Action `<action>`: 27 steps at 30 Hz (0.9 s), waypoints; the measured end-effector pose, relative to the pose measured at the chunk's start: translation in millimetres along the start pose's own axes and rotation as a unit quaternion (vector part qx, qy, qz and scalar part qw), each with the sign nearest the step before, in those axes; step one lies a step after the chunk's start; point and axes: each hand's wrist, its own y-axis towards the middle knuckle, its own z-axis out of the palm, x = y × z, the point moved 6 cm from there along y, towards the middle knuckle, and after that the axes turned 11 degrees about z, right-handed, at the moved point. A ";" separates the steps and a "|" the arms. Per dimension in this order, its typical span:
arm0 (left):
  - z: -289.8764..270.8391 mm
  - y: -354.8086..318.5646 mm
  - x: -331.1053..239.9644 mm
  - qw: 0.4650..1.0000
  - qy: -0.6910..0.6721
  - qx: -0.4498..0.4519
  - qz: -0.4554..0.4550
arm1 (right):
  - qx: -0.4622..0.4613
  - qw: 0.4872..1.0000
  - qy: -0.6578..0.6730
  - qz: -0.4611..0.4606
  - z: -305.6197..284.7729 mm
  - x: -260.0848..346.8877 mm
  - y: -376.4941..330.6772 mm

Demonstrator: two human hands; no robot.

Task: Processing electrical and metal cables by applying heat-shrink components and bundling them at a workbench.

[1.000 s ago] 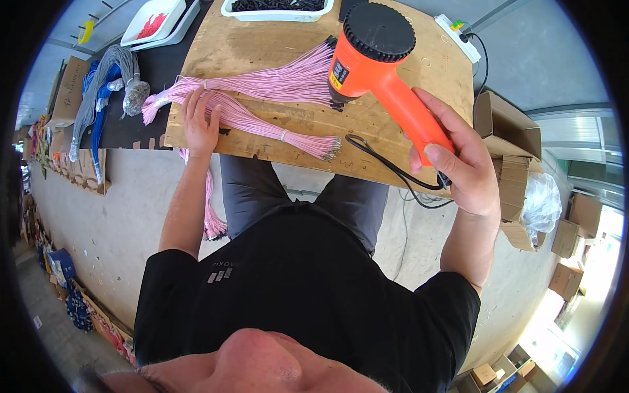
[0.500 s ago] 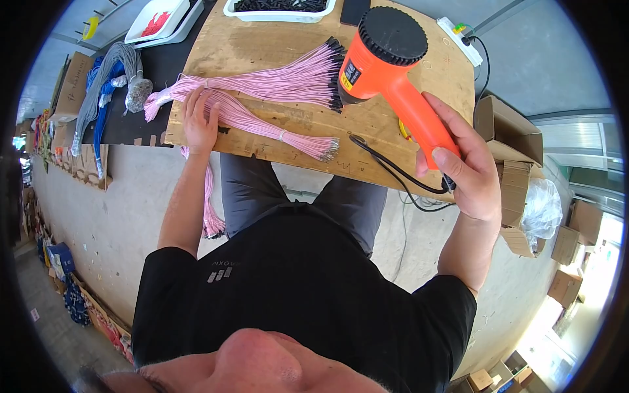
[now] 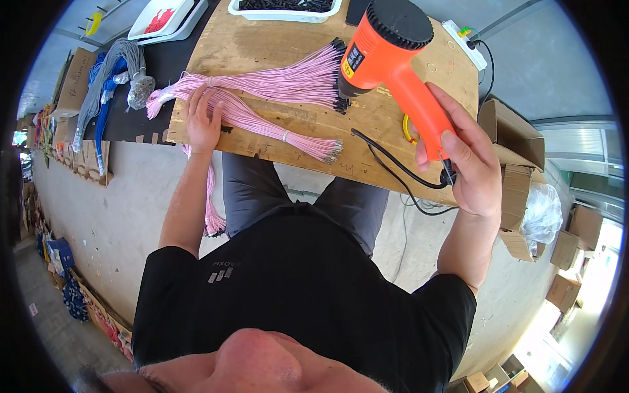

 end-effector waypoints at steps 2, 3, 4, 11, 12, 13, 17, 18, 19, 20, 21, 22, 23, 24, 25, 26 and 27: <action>-0.1 0.6 -0.6 1.000 0.001 0.001 -0.001 | 0.002 0.999 0.035 0.005 0.2 -0.7 3.3; -0.1 0.4 -0.4 1.000 -0.003 0.000 -0.001 | 0.002 0.999 0.035 0.005 1.1 0.1 4.1; -0.1 0.3 -0.2 1.000 -0.007 -0.002 -0.002 | -0.009 0.999 0.034 0.007 0.9 0.8 4.8; 0.4 0.3 0.4 1.000 -0.007 0.001 0.000 | -0.020 0.999 0.028 0.000 -0.1 1.8 10.7; 0.0 0.4 0.4 1.000 -0.006 -0.002 0.000 | -0.020 0.999 0.027 0.000 0.0 1.9 11.8; -0.4 0.4 0.3 1.000 -0.005 -0.005 0.001 | -0.016 0.999 0.028 0.002 0.7 1.9 12.8; -0.9 -0.4 0.4 1.000 0.001 -0.008 0.003 | -0.005 1.000 0.020 0.000 6.5 4.4 17.7; -1.0 -0.1 0.4 1.000 0.000 -0.009 0.005 | -0.005 1.000 0.020 0.000 7.2 4.4 18.6; -1.1 0.1 0.4 1.000 -0.002 -0.010 0.006 | -0.004 1.000 0.019 -0.003 7.8 4.2 19.4; -1.1 0.1 0.4 1.000 -0.002 -0.010 0.006 | -0.003 1.000 0.019 -0.006 8.3 4.3 20.1; -0.9 0.3 0.2 1.000 -0.002 -0.009 0.005 | -0.003 1.000 0.019 -0.006 8.6 4.3 20.6; -0.7 0.4 0.1 1.000 -0.002 -0.008 0.005 | -0.002 1.000 0.017 -0.006 8.9 4.3 21.1; -0.8 0.6 0.1 1.000 -0.003 -0.008 0.005 | -0.001 1.000 0.015 -0.006 9.3 4.4 21.5; -1.0 0.6 0.0 1.000 -0.002 -0.009 0.006 | -0.002 1.000 0.014 -0.006 9.5 4.7 21.8; -1.2 0.6 -0.2 1.000 -0.002 -0.010 0.006 | 0.000 1.000 0.015 -0.003 10.0 4.8 22.1; -1.3 0.6 -0.3 1.000 -0.003 -0.010 0.007 | 0.001 1.000 0.016 0.001 10.5 4.8 22.4; -1.5 0.4 -0.1 1.000 -0.003 -0.011 0.006 | 0.000 1.000 0.016 0.001 10.7 4.8 22.8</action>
